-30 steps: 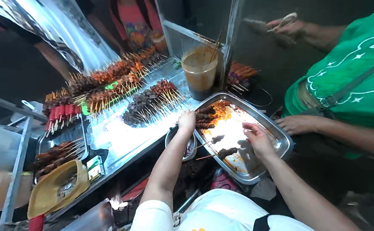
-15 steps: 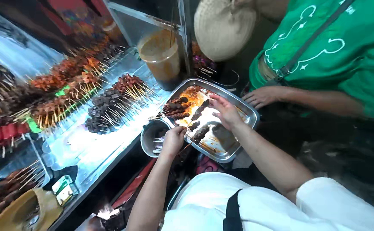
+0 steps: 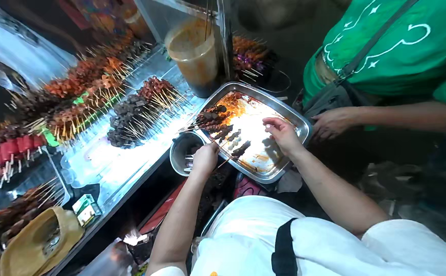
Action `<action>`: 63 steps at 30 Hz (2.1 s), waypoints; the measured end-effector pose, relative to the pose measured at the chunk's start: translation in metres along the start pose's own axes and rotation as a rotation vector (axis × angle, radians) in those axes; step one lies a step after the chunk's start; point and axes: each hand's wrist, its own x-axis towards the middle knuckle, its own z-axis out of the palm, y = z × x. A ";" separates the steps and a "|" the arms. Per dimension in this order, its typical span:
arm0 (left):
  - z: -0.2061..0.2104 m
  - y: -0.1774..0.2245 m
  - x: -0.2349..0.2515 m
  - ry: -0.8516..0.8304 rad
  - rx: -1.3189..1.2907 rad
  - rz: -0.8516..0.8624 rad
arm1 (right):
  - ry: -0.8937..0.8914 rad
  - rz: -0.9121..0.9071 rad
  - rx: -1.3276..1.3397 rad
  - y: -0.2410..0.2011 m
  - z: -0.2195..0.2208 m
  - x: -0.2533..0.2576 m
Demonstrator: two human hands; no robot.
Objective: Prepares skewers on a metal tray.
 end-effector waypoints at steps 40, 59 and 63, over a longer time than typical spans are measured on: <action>0.013 0.022 -0.015 -0.227 0.154 -0.042 | -0.029 0.318 0.450 0.001 -0.003 0.013; 0.028 0.014 -0.050 0.070 -0.338 0.169 | 0.042 0.106 0.415 -0.022 0.011 0.006; 0.026 0.015 -0.048 0.056 -0.359 0.184 | 0.033 0.040 0.245 -0.022 0.008 0.006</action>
